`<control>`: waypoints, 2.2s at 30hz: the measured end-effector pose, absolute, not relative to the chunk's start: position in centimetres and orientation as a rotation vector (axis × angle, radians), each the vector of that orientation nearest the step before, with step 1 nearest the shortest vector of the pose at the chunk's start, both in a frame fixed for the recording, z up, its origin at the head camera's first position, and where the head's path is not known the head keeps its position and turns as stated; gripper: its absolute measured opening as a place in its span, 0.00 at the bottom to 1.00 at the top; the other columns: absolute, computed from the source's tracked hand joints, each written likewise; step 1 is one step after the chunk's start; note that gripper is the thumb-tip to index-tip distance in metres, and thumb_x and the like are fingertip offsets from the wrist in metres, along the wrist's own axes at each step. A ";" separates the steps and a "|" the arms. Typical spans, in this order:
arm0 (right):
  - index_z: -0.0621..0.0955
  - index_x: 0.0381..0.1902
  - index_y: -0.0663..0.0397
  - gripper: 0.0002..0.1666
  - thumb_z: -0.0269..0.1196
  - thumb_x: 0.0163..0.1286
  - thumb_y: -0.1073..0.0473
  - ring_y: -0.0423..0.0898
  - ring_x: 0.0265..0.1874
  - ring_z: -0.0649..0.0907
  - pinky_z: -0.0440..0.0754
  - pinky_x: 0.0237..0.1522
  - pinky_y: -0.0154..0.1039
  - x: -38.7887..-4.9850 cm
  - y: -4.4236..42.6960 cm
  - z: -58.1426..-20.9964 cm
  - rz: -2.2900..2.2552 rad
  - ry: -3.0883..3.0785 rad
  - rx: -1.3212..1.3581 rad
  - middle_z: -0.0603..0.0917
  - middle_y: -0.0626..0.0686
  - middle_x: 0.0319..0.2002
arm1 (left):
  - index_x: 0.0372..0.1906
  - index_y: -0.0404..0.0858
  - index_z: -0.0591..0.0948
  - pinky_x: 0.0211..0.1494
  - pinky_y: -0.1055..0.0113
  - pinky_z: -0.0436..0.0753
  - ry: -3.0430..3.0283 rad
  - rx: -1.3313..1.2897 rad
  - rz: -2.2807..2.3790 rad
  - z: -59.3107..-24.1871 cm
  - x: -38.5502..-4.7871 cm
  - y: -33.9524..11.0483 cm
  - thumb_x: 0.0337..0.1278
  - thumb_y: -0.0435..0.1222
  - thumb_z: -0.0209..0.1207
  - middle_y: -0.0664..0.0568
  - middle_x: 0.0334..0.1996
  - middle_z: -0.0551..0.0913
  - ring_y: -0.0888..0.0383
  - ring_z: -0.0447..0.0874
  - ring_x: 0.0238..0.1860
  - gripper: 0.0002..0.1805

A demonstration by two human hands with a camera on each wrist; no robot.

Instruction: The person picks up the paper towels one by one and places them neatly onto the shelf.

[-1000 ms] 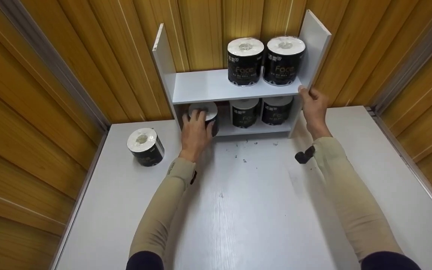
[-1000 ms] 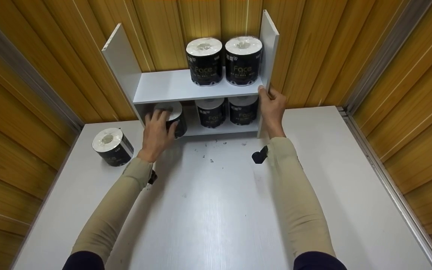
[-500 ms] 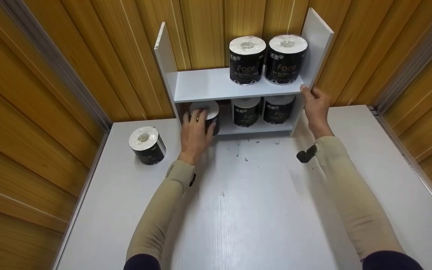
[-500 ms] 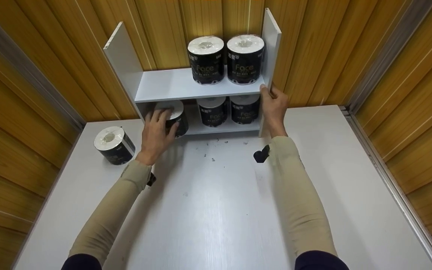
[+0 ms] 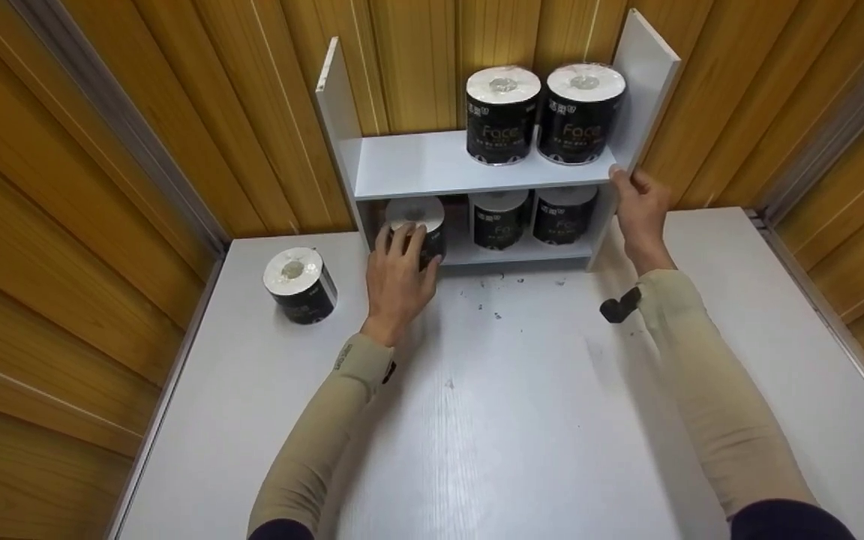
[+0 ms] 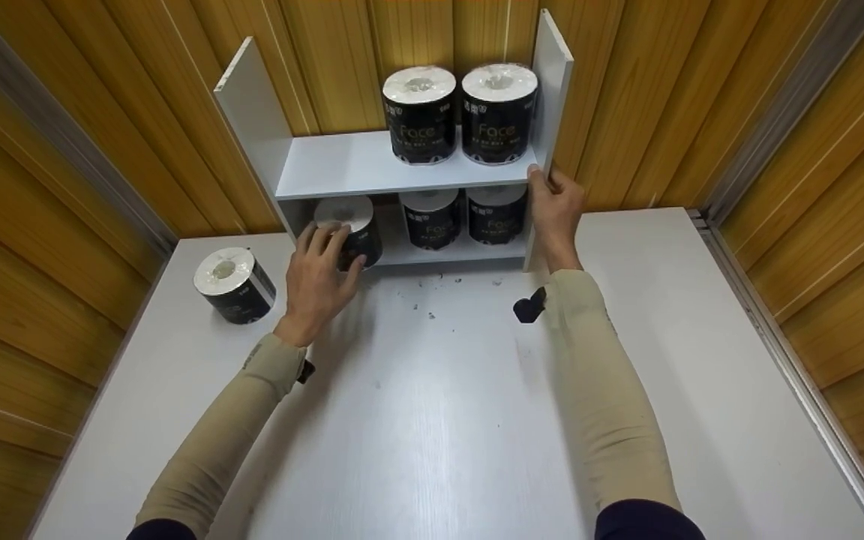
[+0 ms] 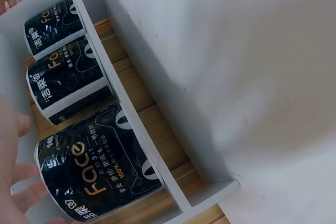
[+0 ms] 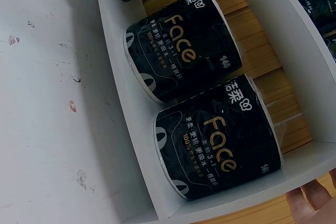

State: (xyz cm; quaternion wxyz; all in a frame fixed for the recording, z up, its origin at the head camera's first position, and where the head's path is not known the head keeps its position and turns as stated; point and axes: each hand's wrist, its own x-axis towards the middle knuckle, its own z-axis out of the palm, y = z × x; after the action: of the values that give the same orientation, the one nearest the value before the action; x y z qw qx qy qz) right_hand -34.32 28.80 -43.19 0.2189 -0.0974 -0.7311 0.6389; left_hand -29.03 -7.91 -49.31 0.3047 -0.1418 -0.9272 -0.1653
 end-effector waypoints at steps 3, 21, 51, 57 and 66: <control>0.87 0.38 0.46 0.14 0.64 0.78 0.45 0.37 0.28 0.73 0.74 0.30 0.30 -34.4 28.9 -43.2 1.777 -2.012 -0.257 0.75 0.39 0.26 | 0.67 0.40 0.82 0.63 0.44 0.85 -2.422 -0.350 -0.428 -49.4 -29.4 -7.7 0.72 0.46 0.67 0.45 0.65 0.82 0.38 0.76 0.70 0.25; 0.82 0.32 0.48 0.18 0.64 0.79 0.43 0.36 0.26 0.70 0.71 0.28 0.30 -34.5 28.9 -43.4 1.823 -2.019 -0.268 0.70 0.38 0.24 | 0.57 0.43 0.89 0.50 0.52 0.89 -2.230 -0.226 -0.358 -51.5 -31.0 -6.9 0.72 0.41 0.68 0.49 0.55 0.87 0.45 0.83 0.61 0.14; 0.84 0.34 0.48 0.17 0.65 0.79 0.44 0.37 0.28 0.71 0.72 0.29 0.30 -34.4 29.1 -43.3 1.795 -2.008 -0.269 0.71 0.38 0.25 | 0.73 0.37 0.78 0.63 0.47 0.85 -2.404 -0.312 -0.353 -51.1 -31.7 -6.7 0.73 0.42 0.65 0.44 0.68 0.81 0.40 0.78 0.70 0.29; 0.85 0.38 0.48 0.16 0.64 0.79 0.43 0.37 0.29 0.71 0.72 0.30 0.31 -34.5 29.1 -43.3 1.782 -2.028 -0.263 0.71 0.38 0.25 | 0.76 0.36 0.73 0.64 0.45 0.84 -2.484 -0.328 -0.356 -50.8 -31.9 -6.6 0.71 0.41 0.67 0.42 0.70 0.78 0.39 0.76 0.70 0.34; 0.77 0.25 0.46 0.21 0.64 0.79 0.45 0.37 0.25 0.69 0.71 0.26 0.31 -34.6 29.1 -43.4 1.794 -2.010 -0.241 0.67 0.38 0.21 | 0.80 0.37 0.68 0.70 0.42 0.79 -2.539 -0.328 -0.319 -50.7 -32.3 -6.5 0.68 0.45 0.69 0.41 0.74 0.73 0.38 0.73 0.72 0.41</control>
State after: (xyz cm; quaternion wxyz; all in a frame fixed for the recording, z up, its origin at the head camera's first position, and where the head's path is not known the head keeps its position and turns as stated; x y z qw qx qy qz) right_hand -34.58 29.07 -43.38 0.2165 -0.0871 -0.7256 0.6474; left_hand -32.33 -6.54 -50.74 0.2774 -0.1223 -0.9455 -0.1188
